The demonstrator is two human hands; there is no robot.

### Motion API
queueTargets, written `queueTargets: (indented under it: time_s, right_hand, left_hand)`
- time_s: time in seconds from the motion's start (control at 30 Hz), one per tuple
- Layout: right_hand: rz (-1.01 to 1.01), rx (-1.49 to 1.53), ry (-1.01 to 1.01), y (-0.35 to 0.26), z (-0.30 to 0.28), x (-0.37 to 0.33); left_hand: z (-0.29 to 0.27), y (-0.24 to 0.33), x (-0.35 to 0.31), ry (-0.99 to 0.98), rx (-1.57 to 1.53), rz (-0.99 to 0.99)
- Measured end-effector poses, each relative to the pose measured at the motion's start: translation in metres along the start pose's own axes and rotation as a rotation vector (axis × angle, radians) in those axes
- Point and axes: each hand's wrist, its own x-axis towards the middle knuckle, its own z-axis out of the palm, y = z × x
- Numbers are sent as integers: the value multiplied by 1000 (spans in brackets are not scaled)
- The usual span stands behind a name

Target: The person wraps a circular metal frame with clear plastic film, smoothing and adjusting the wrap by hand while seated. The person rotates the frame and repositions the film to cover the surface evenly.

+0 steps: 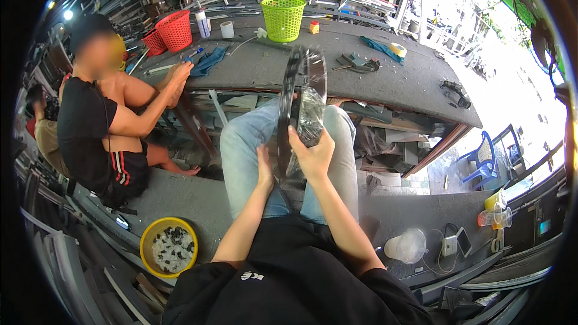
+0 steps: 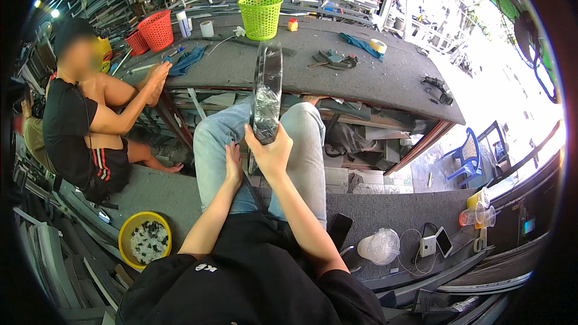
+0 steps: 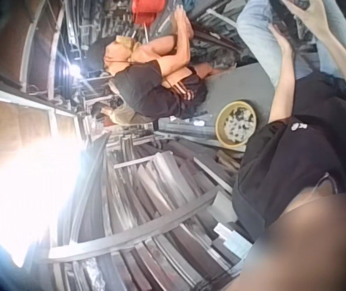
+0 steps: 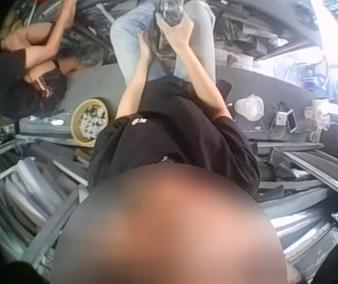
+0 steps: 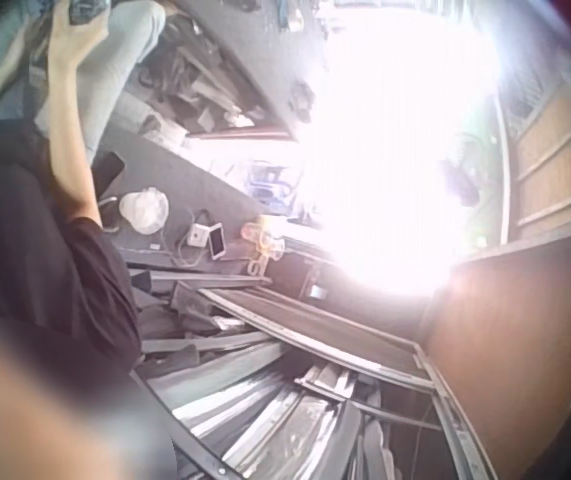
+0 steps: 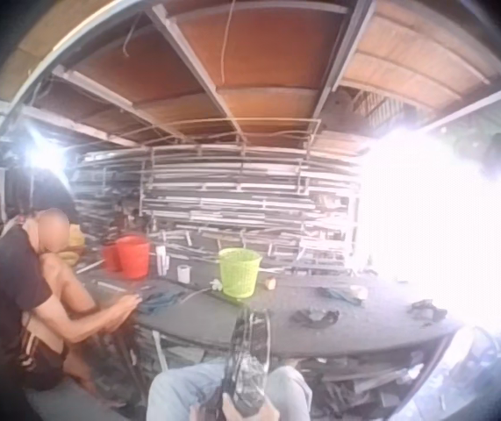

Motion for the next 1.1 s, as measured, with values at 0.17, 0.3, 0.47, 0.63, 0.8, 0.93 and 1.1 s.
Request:
queueTargets:
  time_s: [0.17, 0.3, 0.47, 0.63, 0.8, 0.93, 1.1]
  right_hand:
    - [190, -215, -144, 8, -2, -14]
    - [188, -262, -124, -5, 5, -3]
    - [-82, 73, 62, -32, 7, 20]
    - [-65, -226, 13, -28, 4, -5]
    - [206, -394, -18, -20, 3, 1]
    - [-3, -132, 89, -29, -1, 8]
    - [31, -353, -93, -35, 2, -10]
  left_hand:
    - [3, 4, -3, 2, -47, 20]
    - [1, 1, 0, 34, -73, -22]
    - [-1, 0, 0, 2, -34, 3]
    - [2, -1, 0, 8, -51, -5]
    - [-1, -1, 1, -2, -34, -7]
    - [-2, -3, 1, -10, -9, 18]
    - [-1, -6, 5, -4, -41, 2]
